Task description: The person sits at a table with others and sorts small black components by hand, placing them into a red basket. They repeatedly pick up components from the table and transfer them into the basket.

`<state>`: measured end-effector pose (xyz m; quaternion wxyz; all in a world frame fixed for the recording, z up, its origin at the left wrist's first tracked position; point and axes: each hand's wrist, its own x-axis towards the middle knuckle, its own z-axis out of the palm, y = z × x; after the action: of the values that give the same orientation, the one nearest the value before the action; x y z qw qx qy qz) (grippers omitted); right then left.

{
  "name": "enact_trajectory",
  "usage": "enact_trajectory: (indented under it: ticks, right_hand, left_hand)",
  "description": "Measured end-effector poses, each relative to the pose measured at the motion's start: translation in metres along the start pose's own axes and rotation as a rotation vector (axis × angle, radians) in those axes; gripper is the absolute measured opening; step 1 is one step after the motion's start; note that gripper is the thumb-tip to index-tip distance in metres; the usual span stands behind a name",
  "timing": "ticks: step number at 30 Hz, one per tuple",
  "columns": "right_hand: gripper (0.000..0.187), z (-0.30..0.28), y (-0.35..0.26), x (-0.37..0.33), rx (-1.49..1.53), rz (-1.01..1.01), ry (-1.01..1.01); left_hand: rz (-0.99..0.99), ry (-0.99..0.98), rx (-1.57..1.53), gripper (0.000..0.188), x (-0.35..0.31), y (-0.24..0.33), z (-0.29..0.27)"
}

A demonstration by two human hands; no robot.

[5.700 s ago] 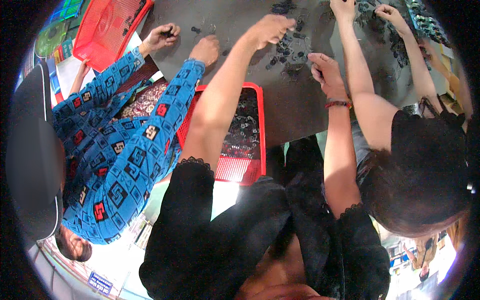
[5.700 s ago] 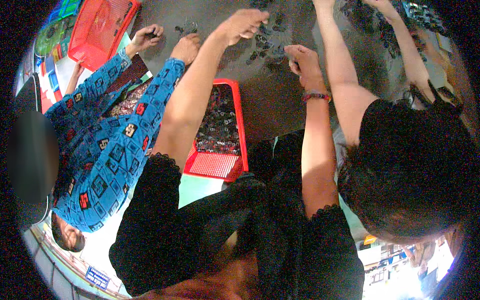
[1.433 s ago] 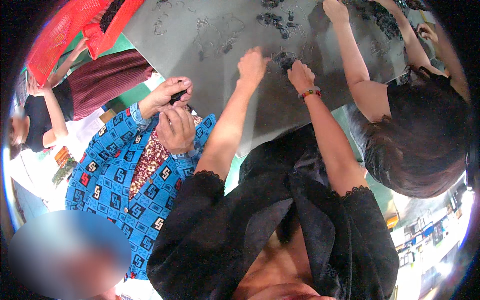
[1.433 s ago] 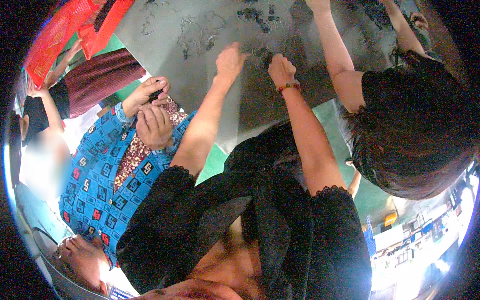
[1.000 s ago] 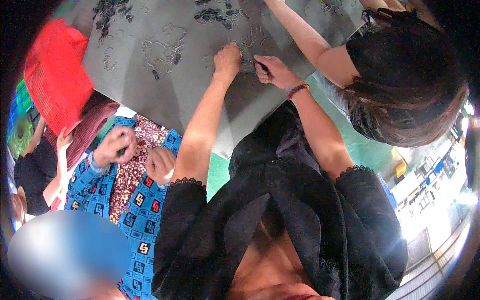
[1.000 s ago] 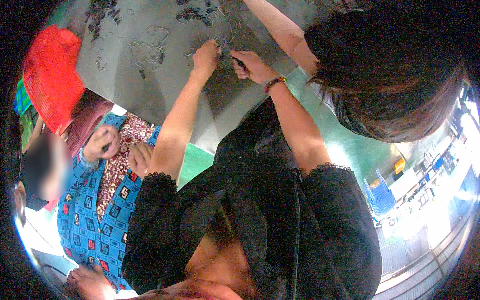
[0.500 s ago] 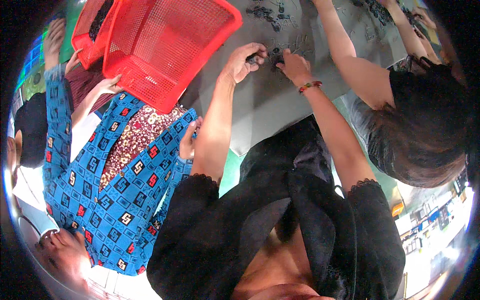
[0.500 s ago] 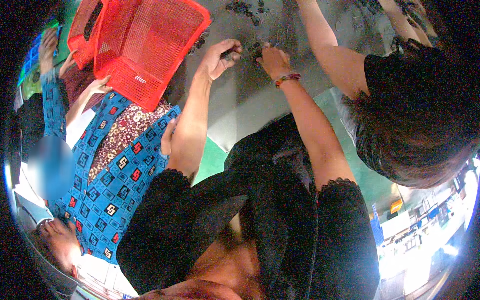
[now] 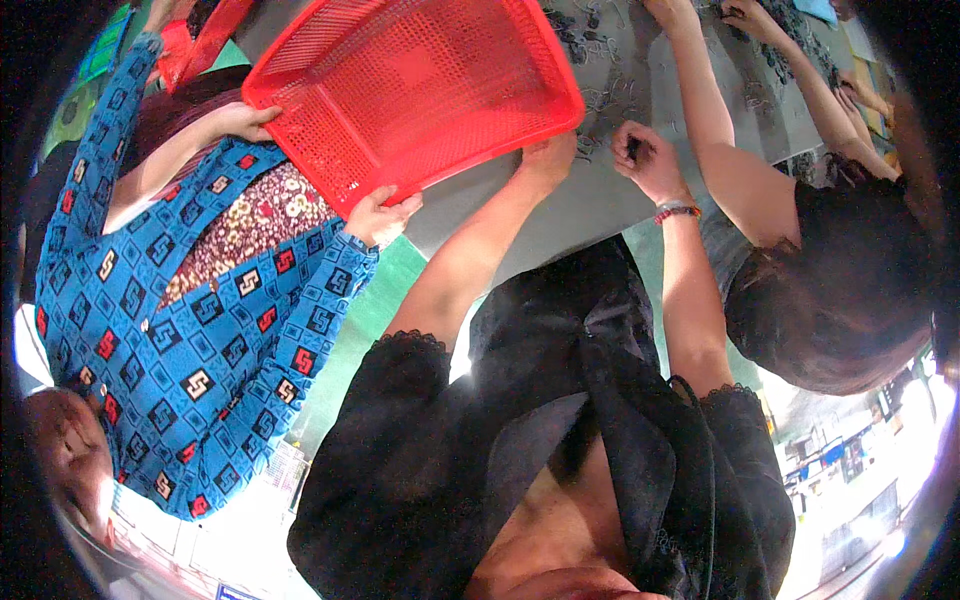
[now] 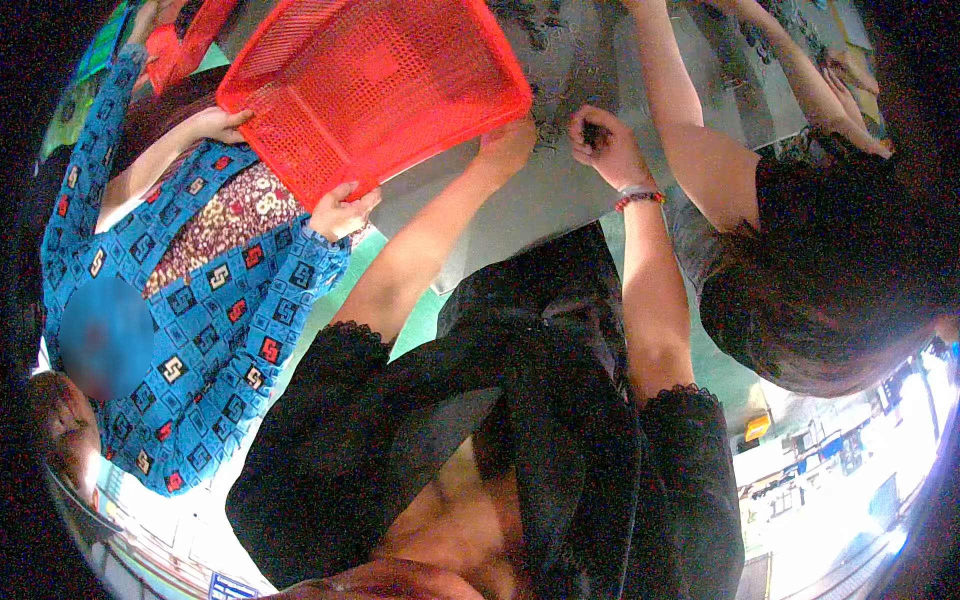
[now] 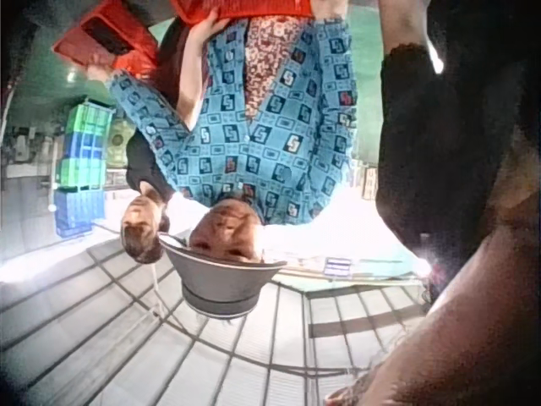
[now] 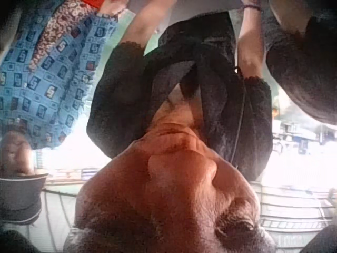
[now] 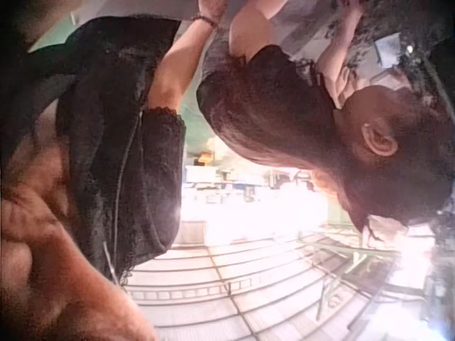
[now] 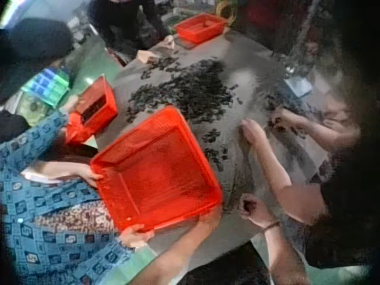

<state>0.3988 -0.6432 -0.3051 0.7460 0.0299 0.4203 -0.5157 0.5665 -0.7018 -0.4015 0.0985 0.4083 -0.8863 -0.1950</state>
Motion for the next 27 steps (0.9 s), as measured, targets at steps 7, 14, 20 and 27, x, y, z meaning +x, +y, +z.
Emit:
enact_trajectory:
  ticks: [7,14,20,27]
  right_hand:
    - [0.025,0.004,-0.012,-0.015,0.111,-0.126,-0.101]
    - [0.034,0.024,-0.004,-0.043,0.001,-0.048,0.015]
    - [0.054,0.084,0.0,-0.11,0.498,0.205,-0.094]
    - [0.03,0.102,-0.038,-0.096,0.449,0.181,0.044]
  left_hand:
    - [-0.29,-0.7,-0.566,0.018,-0.019,0.055,-0.079]
    - [-0.371,-0.952,-1.853,0.035,-0.049,0.084,-0.2]
    - [-0.066,-0.302,-1.417,0.025,-0.015,0.125,-0.238]
    - [0.313,0.221,-0.74,0.013,0.018,0.148,-0.265]
